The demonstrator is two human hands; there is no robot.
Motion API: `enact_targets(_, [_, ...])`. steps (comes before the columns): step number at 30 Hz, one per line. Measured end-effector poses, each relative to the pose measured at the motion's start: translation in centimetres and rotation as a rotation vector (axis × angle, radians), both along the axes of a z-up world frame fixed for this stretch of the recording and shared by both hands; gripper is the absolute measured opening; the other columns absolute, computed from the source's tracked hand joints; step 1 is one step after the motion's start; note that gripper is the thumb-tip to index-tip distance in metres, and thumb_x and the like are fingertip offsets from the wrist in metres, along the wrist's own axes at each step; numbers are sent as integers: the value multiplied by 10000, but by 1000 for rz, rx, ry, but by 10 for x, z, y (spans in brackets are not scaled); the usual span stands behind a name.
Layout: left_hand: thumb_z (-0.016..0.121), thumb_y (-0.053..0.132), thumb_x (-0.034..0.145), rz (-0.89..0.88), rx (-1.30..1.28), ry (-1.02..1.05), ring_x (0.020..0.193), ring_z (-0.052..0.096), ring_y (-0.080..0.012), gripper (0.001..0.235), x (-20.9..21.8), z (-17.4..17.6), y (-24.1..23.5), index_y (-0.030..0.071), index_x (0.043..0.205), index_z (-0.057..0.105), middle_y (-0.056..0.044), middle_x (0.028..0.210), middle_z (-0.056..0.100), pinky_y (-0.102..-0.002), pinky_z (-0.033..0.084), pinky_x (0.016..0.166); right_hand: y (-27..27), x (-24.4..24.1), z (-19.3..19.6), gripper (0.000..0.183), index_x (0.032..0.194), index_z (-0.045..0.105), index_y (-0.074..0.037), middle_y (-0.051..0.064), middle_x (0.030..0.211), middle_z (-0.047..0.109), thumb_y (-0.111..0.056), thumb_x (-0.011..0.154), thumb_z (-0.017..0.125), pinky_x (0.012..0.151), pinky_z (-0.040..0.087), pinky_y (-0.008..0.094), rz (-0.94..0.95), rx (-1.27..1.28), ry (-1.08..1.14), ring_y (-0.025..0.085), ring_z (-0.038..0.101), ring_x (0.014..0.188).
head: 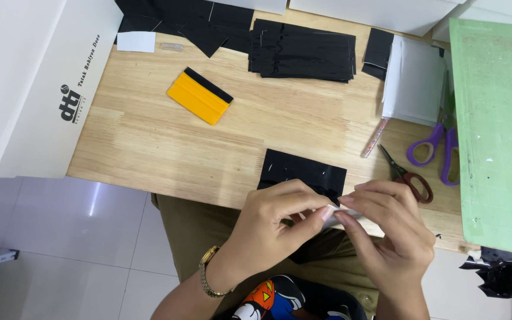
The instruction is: Applying black vinyl stickers to white surfaces using scissors and a squeegee
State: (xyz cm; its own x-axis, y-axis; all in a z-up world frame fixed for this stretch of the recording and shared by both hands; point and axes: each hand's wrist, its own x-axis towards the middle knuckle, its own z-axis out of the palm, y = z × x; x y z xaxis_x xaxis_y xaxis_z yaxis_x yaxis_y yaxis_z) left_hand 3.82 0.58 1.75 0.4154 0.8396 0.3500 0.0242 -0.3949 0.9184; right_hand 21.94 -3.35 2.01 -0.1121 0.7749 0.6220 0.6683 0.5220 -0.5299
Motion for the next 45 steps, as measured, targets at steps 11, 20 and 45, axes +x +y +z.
enact_targets(11, [618,129,1011,6,-166,-125,731,632,-135,164,-1,-1,-1,26,932,719,-65,850,664,-225,525,595,5,3,-19,51,881,686,-18,178,943,672,12,883,726,788,519,461,37,289,-92,377,593,874])
enact_targets(20, [624,124,1016,253,-215,-39,567,414,-57,111,-39,-40,32,63,947,685,15,691,561,-207,323,470,-12,-3,-20,87,858,676,-91,101,956,779,-128,926,638,1075,455,619,269,209,-102,340,755,1000])
enact_targets(45, [684,-19,1010,1349,323,920,927,662,-336,242,-205,-94,48,44,1243,688,-77,1055,590,-531,462,503,-47,37,-51,82,1064,683,-88,100,916,750,-62,986,683,621,714,216,-59,-241,973,180,780,755])
